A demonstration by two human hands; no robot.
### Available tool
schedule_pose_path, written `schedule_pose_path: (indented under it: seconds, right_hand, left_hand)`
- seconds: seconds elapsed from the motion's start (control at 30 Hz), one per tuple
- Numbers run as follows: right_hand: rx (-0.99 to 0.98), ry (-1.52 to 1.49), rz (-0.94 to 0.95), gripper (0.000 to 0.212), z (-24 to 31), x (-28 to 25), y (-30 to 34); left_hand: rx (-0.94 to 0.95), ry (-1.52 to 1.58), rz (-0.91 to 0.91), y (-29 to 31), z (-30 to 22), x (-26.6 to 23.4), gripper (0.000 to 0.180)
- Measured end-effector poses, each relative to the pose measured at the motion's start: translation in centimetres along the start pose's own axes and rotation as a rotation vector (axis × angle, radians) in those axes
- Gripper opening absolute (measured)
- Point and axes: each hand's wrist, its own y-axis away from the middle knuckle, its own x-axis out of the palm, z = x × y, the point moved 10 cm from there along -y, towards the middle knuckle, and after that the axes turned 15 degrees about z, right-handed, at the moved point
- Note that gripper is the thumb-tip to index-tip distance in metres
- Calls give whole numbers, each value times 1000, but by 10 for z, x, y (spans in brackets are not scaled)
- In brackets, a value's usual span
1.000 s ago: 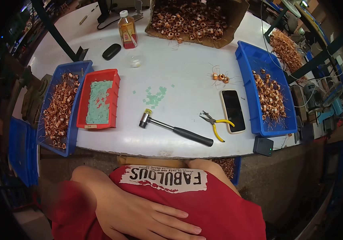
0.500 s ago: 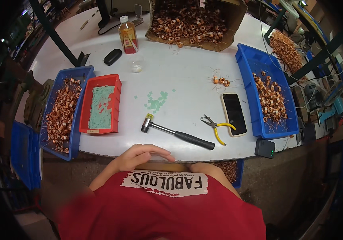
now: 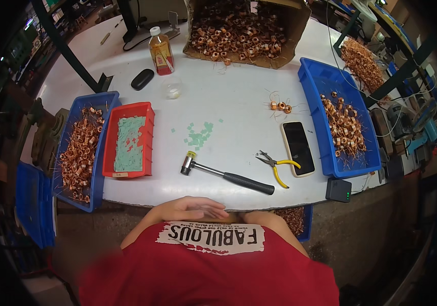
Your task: Winding copper wire around small metal components and tapping them with a hammer on a workbench.
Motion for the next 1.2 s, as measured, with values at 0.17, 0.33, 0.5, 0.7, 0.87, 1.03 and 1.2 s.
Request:
schedule_pose_path:
  seconds: [0.17,0.33,0.5,0.7,0.87,1.03,1.2]
  right_hand:
    - [40,-76,257,41,4,-7,-11]
    - [154,-222,553,38,-7,3,2]
    - [-47,-257,9,35,-2,-81,34]
    - [134,-286,-168,25,-53,-192,21]
    - [639,-117,-575,31,-171,-278,-26]
    - [704,213,-676,23,-174,-276,-97]
    - [913,283,-740,14,-173,-257,-81]
  left_hand:
    - [102,41,59,-1,4,-6,41]
    - [88,213,-4,1,12,-17,41]
    - [81,211,-53,1,11,-16,40]
    - [63,154,-60,-1,14,-26,40]
    - [53,116,-45,-8,6,-28,41]
    - [-27,81,-86,10,34,-32,44]
    - [-39,109,-101,8,24,-24,41]
